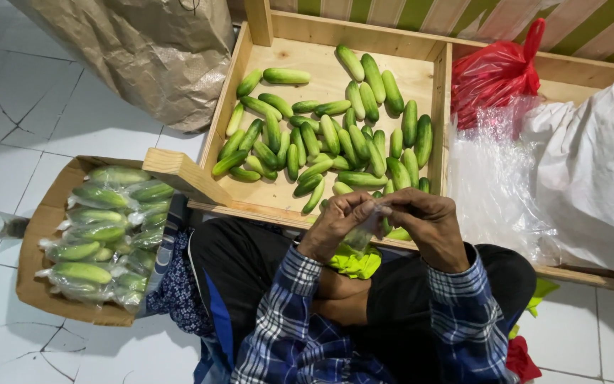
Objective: The person rubs cucumbers with a yellow cloth and places them into plastic bags, then places the bags into a cardboard box.
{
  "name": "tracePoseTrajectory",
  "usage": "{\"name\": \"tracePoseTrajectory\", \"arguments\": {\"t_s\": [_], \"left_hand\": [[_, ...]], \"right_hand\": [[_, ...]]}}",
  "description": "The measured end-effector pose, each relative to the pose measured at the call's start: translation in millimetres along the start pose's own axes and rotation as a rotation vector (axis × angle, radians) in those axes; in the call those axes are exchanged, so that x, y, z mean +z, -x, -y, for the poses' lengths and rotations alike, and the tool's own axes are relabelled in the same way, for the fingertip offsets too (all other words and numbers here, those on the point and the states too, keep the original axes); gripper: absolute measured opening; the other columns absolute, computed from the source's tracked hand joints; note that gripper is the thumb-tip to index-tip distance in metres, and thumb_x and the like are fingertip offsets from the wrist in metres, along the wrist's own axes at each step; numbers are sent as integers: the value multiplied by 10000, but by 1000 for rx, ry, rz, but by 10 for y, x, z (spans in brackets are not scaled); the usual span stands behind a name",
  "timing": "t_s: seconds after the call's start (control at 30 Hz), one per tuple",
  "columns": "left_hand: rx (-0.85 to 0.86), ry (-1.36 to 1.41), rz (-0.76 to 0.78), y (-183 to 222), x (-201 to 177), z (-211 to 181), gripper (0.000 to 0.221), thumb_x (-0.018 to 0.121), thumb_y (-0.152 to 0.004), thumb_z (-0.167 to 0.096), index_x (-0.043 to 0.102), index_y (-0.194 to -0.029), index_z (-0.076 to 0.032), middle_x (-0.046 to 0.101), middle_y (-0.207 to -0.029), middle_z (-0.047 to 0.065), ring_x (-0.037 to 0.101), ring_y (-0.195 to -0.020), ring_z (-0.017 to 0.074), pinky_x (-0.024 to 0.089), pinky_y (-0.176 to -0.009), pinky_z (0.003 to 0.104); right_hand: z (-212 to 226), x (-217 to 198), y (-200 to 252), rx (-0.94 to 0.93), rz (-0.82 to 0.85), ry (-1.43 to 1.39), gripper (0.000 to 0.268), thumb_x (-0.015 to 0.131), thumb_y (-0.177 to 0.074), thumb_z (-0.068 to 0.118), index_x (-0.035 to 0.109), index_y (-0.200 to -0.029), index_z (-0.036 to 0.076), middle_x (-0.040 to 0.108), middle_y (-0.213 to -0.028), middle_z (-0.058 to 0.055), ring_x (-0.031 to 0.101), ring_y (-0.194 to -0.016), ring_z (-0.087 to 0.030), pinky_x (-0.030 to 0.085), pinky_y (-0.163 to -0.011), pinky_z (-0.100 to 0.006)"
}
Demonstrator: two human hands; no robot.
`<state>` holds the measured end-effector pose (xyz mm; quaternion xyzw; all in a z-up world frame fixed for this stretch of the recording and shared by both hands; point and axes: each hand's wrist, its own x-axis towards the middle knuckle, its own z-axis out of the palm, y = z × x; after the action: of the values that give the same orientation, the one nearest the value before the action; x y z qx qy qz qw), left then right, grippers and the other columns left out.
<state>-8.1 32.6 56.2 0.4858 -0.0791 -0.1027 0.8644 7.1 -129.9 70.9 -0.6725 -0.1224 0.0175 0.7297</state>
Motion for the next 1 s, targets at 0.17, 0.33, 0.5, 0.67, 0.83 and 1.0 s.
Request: {"name": "tracePoseTrajectory", "arguments": {"t_s": [0.17, 0.33, 0.5, 0.67, 0.83, 1.0], "left_hand": [[13, 293, -139, -128, -148, 651, 191, 650, -1005, -163, 653, -850, -51, 614, -577, 91, 483, -398, 11, 425, -397, 134], [37, 421, -212, -174, -151, 665, 202, 672, -1000, -134, 620, -816, -68, 591, -612, 59, 405, -410, -16, 355, -427, 102], [22, 422, -196, -158, -172, 617, 157, 710, -949, -73, 654, -810, -26, 568, -550, 57, 381, -382, -33, 390, -412, 122], [-32, 423, -172, -179, -200, 597, 170, 731, -922, -57, 651, -781, -8, 543, -534, 62, 383, -371, -30, 378, -392, 130], [-147, 337, -223, -226, -276, 705, 199, 742, -927, -181, 713, -856, 3, 678, -608, 62, 623, -457, 46, 571, -493, 210], [-74, 389, -235, -266, -320, 847, 157, 789, -900, -131, 715, -843, -4, 583, -546, 56, 522, -416, 7, 568, -496, 213]], "right_hand": [[-113, 114, 21, -7, -105, -16, 293, 812, -801, -48, 755, -1088, -40, 670, -840, -97, 641, -746, -100, 584, -635, -236], [-332, 117, 91, -34, -141, 29, 437, 803, -854, 21, 727, -1284, 44, 605, -926, -99, 518, -843, -113, 544, -654, -241], [-240, 250, 98, -48, -188, -51, 256, 813, -833, -10, 785, -1085, 26, 746, -998, -182, 671, -1028, -232, 553, -922, -387], [-334, 199, 106, -38, -202, -61, 260, 815, -812, -28, 784, -1068, 8, 751, -985, -180, 668, -1038, -233, 532, -950, -401], [-442, 101, 68, -49, -258, -112, 165, 803, -824, -17, 771, -985, -33, 719, -945, -185, 663, -973, -226, 556, -918, -422], [-497, 79, 31, -79, -262, -97, 128, 812, -800, -61, 771, -921, -52, 723, -899, -190, 697, -913, -230, 578, -841, -394]]}}
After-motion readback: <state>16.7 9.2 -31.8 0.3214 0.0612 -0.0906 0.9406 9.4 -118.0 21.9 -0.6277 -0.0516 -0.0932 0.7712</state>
